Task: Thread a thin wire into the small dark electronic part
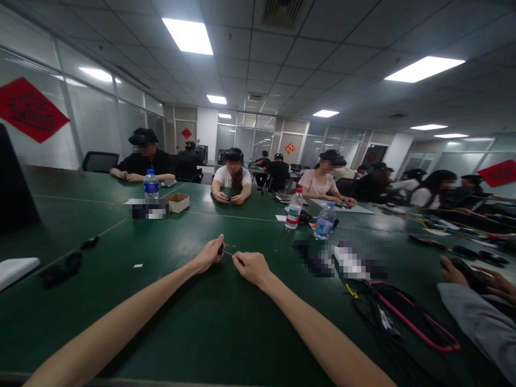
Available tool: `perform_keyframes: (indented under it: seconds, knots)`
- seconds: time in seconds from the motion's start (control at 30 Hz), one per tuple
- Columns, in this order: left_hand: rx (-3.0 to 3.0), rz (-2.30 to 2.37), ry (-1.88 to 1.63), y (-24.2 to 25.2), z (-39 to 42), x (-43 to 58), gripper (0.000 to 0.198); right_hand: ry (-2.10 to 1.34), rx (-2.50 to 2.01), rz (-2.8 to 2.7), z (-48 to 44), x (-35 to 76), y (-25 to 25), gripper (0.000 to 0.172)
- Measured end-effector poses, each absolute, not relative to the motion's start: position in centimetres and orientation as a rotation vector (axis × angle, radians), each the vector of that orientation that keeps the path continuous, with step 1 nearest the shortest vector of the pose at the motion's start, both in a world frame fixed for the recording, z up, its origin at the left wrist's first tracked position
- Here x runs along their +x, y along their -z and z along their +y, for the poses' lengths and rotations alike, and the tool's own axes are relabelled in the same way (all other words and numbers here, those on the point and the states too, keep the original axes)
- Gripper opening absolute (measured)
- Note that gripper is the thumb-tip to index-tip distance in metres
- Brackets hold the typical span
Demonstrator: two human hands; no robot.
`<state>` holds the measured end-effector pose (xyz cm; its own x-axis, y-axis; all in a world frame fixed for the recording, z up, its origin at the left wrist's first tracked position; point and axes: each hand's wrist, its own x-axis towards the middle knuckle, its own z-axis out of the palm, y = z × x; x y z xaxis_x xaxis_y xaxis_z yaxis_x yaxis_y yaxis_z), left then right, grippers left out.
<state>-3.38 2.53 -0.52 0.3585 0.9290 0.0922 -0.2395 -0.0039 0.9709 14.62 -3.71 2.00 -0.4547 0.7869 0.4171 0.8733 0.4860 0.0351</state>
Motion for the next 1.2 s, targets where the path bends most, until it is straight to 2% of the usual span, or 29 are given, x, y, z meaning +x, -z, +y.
perform_keyframes:
  seconds: [0.2, 0.67, 0.9, 1.2]
  knots:
    - [1.274, 0.858, -1.061, 0.6, 2.7, -3.1, 0.054, 0.461, -1.469, -2.366, -3.8, 14.4, -2.0, 0.049]
    - [1.288, 0.896, -1.075, 0.6, 3.0, -2.8, 0.051, 0.3, -1.514, -2.357, -4.2, 14.1, -2.2, 0.046]
    - [1.559, 0.901, -0.998, -0.2, 1.6, -2.7, 0.055, 0.158, -1.832, -2.061, -2.2, 15.8, -2.6, 0.043]
    - [1.333, 0.751, -0.967, 0.7, 2.8, -3.0, 0.056, 0.245, -1.454, -2.313, -2.6, 15.6, -2.1, 0.04]
